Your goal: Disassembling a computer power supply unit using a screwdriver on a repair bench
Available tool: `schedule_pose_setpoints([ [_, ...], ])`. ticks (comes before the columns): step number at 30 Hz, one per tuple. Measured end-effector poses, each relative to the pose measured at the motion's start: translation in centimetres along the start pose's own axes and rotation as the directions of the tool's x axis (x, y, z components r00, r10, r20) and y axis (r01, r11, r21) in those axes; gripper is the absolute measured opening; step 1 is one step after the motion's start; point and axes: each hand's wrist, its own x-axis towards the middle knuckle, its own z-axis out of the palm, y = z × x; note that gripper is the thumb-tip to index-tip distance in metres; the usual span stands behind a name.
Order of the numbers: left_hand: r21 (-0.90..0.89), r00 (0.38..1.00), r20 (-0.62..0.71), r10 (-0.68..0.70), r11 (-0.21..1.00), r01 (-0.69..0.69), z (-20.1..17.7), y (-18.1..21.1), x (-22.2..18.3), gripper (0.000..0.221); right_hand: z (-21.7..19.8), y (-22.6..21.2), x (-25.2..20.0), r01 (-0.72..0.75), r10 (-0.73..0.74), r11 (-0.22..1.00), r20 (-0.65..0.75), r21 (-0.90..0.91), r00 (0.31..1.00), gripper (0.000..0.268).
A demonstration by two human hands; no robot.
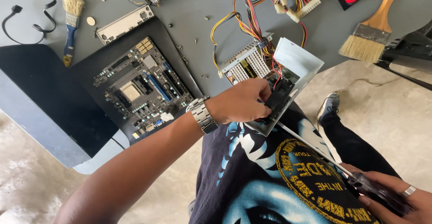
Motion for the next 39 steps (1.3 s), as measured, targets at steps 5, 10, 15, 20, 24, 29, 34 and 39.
schedule_pose_setpoints([
  [5,0.019,1.0,0.01,0.011,1.0,-0.011,0.3,-0.3,0.3,0.024,-0.4,1.8,-0.1,-0.04,0.035,0.996,-0.061,-0.075,0.998,0.042],
  [10,-0.005,1.0,0.013,0.011,1.0,-0.011,0.0,0.4,-0.5,0.025,-1.0,1.1,0.5,-0.222,0.189,0.931,-0.139,-0.289,0.972,0.043],
  [15,-0.022,0.995,0.071,0.07,0.997,-0.068,-0.4,0.0,-0.6,0.036,-2.1,0.0,0.8,0.209,-0.214,0.863,0.042,-0.46,0.976,0.045],
  [20,-0.073,0.995,0.027,0.099,0.993,-0.097,0.3,-0.7,0.0,0.03,-2.6,-0.8,1.8,-0.335,0.336,0.94,0.009,-0.064,0.942,0.049],
  [24,-0.099,0.992,0.005,0.125,0.987,-0.124,0.5,-1.0,0.0,0.025,-5.4,6.8,3.1,-0.644,0.536,0.685,0.361,0.342,0.763,0.013],
  [29,-0.167,0.998,0.052,0.038,0.986,-0.029,0.1,-0.1,-0.6,0.024,-2.9,4.6,0.8,-0.402,0.3,0.794,0.281,0.457,0.912,0.037],
  [34,-0.271,0.998,0.043,-0.034,0.962,0.045,0.5,0.4,-1.2,0.021,-2.2,6.8,0.1,-0.035,0.002,0.97,-0.138,-0.24,0.99,0.055],
  [39,-0.144,1.0,-0.02,-0.01,0.99,0.007,1.2,0.5,-1.0,0.026,-1.8,4.4,-0.9,0.055,-0.077,0.972,-0.088,-0.229,0.993,0.041],
])
